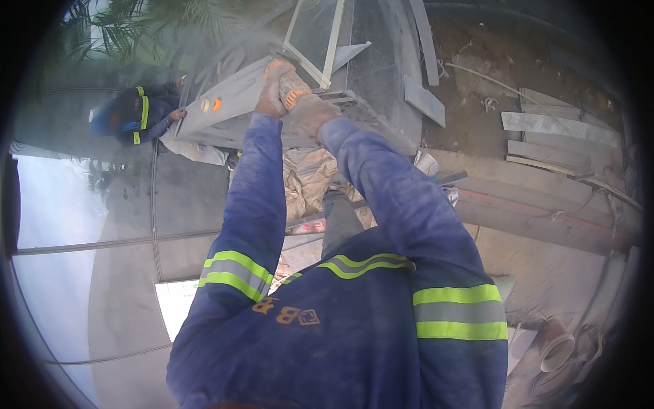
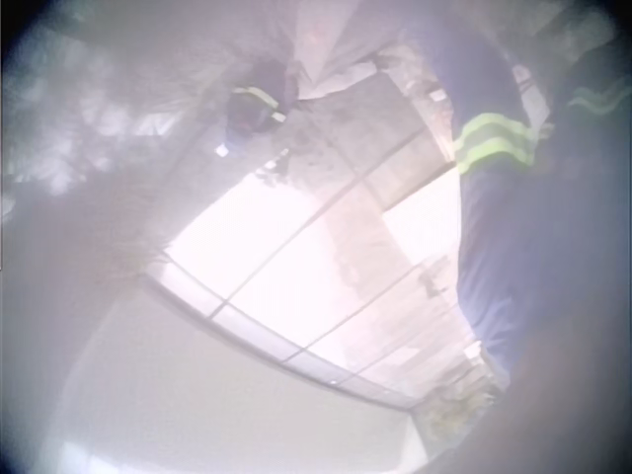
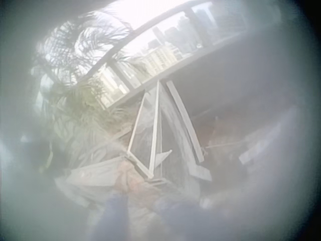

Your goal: The person uses an angle grinder to cut a large stone slab on a construction site. They position the slab, operate the grinder to make a cut, and handle the slab with a coworker assisting nearby.

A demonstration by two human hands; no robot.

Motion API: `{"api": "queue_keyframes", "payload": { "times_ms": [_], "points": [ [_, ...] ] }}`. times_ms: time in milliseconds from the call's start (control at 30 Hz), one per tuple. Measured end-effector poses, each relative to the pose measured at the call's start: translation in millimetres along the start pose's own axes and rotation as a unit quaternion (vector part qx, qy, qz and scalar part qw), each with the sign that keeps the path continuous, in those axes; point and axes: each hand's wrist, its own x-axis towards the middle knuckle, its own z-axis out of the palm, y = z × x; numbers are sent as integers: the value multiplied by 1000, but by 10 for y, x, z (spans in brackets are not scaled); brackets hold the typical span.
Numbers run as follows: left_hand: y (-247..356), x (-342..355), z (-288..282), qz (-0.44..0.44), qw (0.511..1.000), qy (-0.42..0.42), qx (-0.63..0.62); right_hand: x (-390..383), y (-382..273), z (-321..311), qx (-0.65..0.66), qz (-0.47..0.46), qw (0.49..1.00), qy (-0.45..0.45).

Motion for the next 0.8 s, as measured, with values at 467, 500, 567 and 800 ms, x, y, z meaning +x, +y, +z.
{"api": "queue_keyframes", "payload": {
  "times_ms": [467, 500, 567, 800],
  "points": [
    [122, 320, -62, -56, 998, -7, -13, 871, 216, 335, -56, -49, 996, -42],
    [131, 315, -50, -50, 999, -6, -10, 857, 201, 315, -44, -42, 997, -44],
    [111, 245, -143, -40, 999, 5, -10, 661, 100, 254, -2, -28, 998, -55],
    [105, -28, 182, 12, 999, -31, 15, 858, 359, 434, -97, -106, 989, -41]
  ]
}}
